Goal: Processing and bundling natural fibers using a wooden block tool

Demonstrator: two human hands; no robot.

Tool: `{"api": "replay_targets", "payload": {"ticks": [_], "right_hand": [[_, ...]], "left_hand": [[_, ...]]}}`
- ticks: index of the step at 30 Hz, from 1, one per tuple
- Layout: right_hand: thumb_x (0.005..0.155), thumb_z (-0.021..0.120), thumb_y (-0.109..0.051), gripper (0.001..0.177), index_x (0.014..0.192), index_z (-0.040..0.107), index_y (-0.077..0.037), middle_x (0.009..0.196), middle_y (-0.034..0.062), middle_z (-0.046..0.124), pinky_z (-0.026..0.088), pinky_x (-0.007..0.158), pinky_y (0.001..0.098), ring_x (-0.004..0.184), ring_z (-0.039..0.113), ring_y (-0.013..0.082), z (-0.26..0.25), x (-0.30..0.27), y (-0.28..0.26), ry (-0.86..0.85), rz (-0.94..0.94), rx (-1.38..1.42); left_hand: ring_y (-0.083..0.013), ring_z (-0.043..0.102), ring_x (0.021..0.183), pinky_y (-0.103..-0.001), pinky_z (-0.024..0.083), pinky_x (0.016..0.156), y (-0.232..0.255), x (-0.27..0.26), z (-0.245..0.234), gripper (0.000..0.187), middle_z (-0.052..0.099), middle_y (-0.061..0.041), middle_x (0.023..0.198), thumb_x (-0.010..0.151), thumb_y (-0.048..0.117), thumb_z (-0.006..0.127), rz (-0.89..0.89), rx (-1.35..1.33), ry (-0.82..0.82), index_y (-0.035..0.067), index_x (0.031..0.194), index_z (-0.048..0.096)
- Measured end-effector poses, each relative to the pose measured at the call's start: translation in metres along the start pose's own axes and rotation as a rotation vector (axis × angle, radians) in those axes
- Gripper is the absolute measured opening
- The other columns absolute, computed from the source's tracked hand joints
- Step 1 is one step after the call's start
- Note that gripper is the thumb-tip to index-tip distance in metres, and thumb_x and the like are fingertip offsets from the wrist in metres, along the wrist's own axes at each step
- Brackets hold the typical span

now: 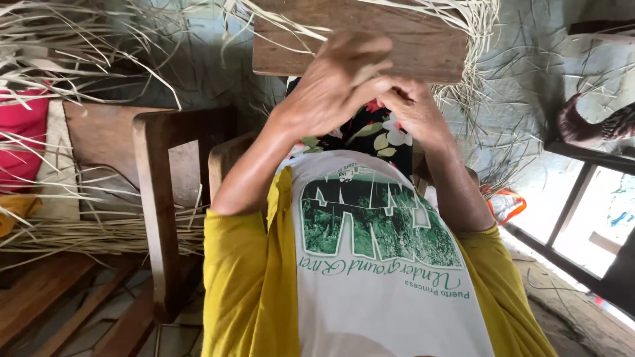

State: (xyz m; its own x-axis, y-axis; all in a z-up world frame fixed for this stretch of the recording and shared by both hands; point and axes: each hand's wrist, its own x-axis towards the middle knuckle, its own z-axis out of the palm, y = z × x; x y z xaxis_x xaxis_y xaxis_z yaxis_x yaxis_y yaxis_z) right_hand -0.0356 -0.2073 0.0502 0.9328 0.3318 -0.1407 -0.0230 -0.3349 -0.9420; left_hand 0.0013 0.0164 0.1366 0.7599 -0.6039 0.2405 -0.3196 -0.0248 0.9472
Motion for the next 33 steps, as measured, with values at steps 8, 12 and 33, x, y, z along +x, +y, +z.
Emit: {"api": "replay_targets", "payload": {"ticks": [8,12,33], "right_hand": [[0.109,0.064,-0.016,0.019,0.091,0.068,-0.012,0.068,-0.0051,0.057,0.033,0.049,0.0223,0.05,0.04,0.0051,0.0,-0.003,-0.016,-0.022,0.093,-0.059],[0.108,0.07,-0.006,0.018,0.09,0.07,-0.008,0.067,-0.0059,0.051,0.029,0.052,0.023,0.057,0.039,0.0047,0.01,0.007,0.008,0.063,-0.105,-0.088],[0.111,0.053,-0.016,0.031,0.082,0.058,-0.009,0.063,-0.0026,0.045,0.031,0.057,0.0246,0.056,0.039,0.0082,0.025,-0.031,-0.016,0.039,-0.048,-0.033]], "left_hand": [[-0.0368,0.046,0.045,-0.048,0.044,0.078,-0.091,0.028,0.019,0.09,0.04,-0.014,0.041,0.11,0.068,0.021,0.041,0.865,-0.048,0.009,0.046,0.045],[-0.0212,0.04,0.042,-0.048,0.045,0.08,-0.094,0.03,0.028,0.082,0.036,-0.001,0.045,0.106,0.072,0.012,-0.043,0.863,-0.116,0.019,0.051,0.041],[-0.0121,0.043,0.04,-0.054,0.044,0.086,-0.169,0.029,0.047,0.044,0.041,0.01,0.044,0.105,0.049,0.04,-0.256,1.168,0.109,0.029,0.111,0.078]]}}
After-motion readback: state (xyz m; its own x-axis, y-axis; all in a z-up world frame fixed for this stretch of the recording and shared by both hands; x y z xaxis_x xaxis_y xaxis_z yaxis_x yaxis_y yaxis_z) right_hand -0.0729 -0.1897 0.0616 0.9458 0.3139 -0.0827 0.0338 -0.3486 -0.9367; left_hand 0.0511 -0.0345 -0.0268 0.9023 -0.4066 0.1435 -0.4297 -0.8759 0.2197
